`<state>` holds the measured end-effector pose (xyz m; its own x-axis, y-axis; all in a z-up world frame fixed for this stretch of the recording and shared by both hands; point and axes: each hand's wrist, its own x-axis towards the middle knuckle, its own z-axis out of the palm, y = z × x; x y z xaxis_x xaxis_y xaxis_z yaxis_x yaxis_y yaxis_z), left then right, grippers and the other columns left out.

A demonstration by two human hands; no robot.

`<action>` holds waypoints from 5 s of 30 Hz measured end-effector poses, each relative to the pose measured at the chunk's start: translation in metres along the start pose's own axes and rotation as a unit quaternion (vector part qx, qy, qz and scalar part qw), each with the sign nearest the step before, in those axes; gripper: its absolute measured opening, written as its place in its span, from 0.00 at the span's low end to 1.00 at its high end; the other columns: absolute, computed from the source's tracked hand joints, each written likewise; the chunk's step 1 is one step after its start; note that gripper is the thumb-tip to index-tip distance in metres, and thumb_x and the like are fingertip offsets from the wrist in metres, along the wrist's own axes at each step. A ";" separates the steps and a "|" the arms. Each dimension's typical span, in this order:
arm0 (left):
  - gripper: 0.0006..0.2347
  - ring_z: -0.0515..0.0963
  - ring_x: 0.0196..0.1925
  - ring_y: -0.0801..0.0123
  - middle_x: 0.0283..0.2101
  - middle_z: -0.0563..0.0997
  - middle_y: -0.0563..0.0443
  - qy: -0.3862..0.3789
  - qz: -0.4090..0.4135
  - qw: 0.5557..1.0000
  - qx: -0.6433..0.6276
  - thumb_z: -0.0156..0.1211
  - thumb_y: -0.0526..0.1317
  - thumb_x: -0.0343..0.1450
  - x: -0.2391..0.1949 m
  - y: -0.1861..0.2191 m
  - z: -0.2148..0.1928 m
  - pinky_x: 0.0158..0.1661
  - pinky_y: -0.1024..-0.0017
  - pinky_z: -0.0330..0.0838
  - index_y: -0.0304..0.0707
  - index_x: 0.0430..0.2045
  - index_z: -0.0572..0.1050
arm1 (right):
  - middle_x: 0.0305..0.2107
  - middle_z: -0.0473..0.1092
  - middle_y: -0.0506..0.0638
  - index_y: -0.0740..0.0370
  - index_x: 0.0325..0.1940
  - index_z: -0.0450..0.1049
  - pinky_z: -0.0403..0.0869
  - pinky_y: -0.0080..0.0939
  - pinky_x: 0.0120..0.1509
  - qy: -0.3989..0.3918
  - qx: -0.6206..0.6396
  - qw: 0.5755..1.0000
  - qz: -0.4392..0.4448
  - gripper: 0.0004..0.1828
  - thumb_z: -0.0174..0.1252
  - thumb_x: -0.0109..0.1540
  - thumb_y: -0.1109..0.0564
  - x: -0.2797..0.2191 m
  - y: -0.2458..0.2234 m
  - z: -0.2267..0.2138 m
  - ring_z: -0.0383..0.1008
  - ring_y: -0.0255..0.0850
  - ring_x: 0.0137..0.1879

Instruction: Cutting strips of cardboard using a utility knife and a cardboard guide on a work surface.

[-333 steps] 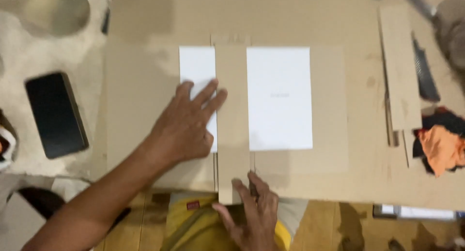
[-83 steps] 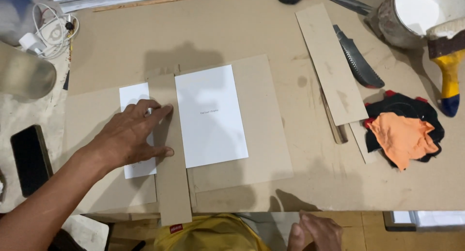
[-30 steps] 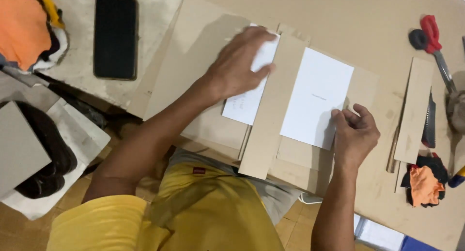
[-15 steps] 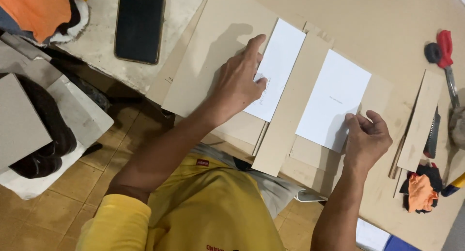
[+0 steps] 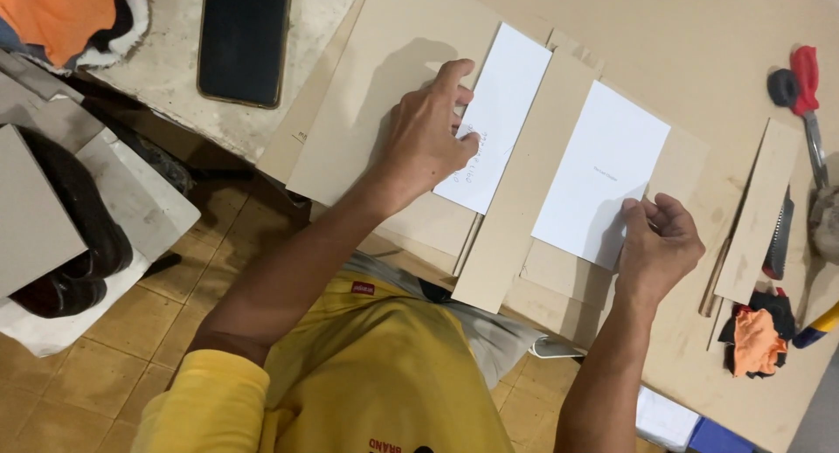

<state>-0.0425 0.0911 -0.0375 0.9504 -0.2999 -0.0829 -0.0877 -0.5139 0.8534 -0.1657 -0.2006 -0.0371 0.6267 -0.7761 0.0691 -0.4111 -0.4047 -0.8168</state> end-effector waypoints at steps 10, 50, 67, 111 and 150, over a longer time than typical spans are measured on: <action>0.32 0.87 0.43 0.63 0.55 0.82 0.48 -0.006 -0.004 1.000 0.005 0.72 0.38 0.65 0.001 0.000 -0.001 0.43 0.62 0.82 0.39 0.63 0.62 | 0.33 0.78 0.42 0.58 0.49 0.79 0.81 0.27 0.47 0.000 -0.030 1.000 -0.006 0.15 0.70 0.59 0.55 -0.004 -0.005 -0.001 0.78 0.26 0.38; 0.33 0.62 0.73 0.38 0.66 0.70 0.38 -0.333 0.086 0.859 0.379 0.77 0.47 0.59 0.036 0.115 0.040 0.62 0.46 0.71 0.38 0.59 0.72 | 0.42 0.77 0.56 0.61 0.57 0.78 0.81 0.50 0.52 -0.071 -0.059 0.996 0.007 0.19 0.62 0.65 0.49 -0.024 0.025 -0.070 0.81 0.52 0.49; 0.36 0.63 0.63 0.56 0.64 0.65 0.55 -0.339 0.005 0.831 0.441 0.77 0.51 0.57 0.042 0.123 0.055 0.56 0.55 0.67 0.55 0.61 0.65 | 0.47 0.79 0.46 0.57 0.49 0.78 0.70 0.40 0.60 -0.029 -0.028 0.977 -0.209 0.06 0.59 0.68 0.59 -0.071 0.070 -0.095 0.78 0.39 0.53; 0.29 0.65 0.32 0.55 0.40 0.66 0.45 -0.132 0.384 0.801 0.440 0.48 0.24 0.62 0.102 0.101 0.183 0.23 0.61 0.66 0.35 0.62 0.66 | 0.48 0.73 0.42 0.46 0.49 0.79 0.66 0.45 0.40 -0.035 -0.218 0.906 -0.362 0.14 0.70 0.61 0.57 -0.048 0.072 -0.056 0.68 0.45 0.39; 0.32 0.68 0.65 0.45 0.67 0.67 0.38 -0.366 0.148 0.890 0.228 0.72 0.45 0.68 0.127 0.153 0.144 0.55 0.52 0.66 0.35 0.64 0.62 | 0.45 0.77 0.50 0.58 0.50 0.77 0.70 0.42 0.39 -0.098 -0.263 0.818 -0.502 0.12 0.71 0.67 0.54 -0.034 0.048 -0.070 0.76 0.45 0.40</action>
<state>0.0216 -0.1409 0.0085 0.4315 -0.8339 -0.3440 -0.5734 -0.5480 0.6090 -0.2528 -0.2271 -0.0384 0.8963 0.1464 0.4186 0.1797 -0.9829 -0.0408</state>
